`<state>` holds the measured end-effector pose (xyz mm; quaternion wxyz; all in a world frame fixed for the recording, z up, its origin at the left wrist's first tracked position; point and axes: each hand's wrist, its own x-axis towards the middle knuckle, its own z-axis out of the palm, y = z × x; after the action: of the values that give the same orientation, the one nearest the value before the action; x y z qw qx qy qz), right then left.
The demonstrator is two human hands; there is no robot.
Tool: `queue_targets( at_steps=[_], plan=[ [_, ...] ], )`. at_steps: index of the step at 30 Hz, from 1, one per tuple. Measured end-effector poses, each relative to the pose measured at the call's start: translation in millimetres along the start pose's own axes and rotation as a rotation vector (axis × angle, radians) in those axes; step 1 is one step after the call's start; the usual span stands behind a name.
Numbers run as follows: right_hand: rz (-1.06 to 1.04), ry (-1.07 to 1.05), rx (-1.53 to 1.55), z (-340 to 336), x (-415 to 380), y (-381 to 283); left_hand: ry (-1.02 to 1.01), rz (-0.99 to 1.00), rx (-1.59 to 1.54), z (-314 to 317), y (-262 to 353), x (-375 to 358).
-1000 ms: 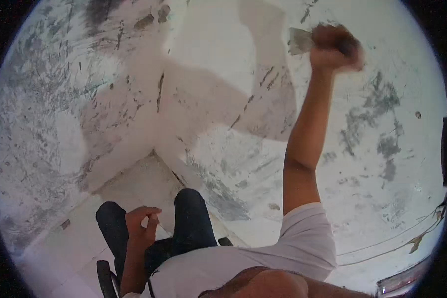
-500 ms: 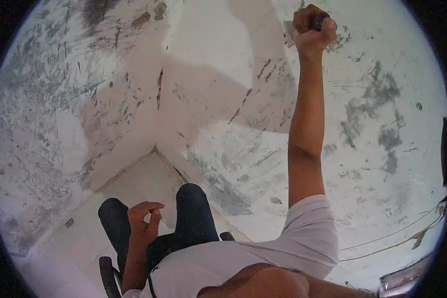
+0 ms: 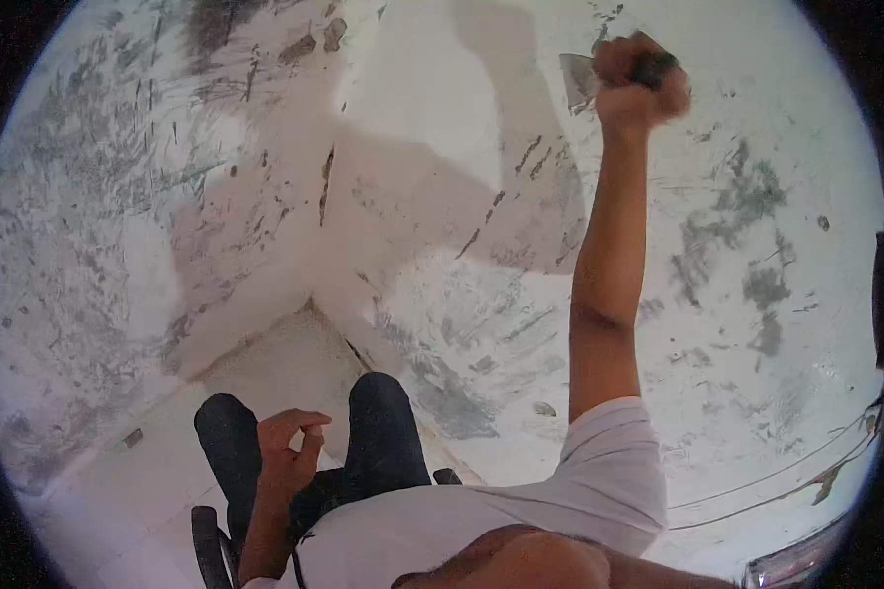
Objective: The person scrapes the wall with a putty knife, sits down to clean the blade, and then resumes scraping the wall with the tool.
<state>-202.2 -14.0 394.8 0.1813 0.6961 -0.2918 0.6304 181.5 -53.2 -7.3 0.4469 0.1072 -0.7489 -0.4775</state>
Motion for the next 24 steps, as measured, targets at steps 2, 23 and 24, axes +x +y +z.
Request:
queue_targets(
  at_steps=[2,23,24],
  plan=[
    [0.010,0.025,0.165,3,4,-6,0.027,-0.011,0.009,-2,3,3],
    [1.291,-0.770,-0.236,342,-742,-83,-0.154,-0.652,0.069,-28,4,-113],
    [1.400,-0.904,-0.078,342,-747,-86,-0.114,-0.723,0.012,-30,1,-119]
  ],
)
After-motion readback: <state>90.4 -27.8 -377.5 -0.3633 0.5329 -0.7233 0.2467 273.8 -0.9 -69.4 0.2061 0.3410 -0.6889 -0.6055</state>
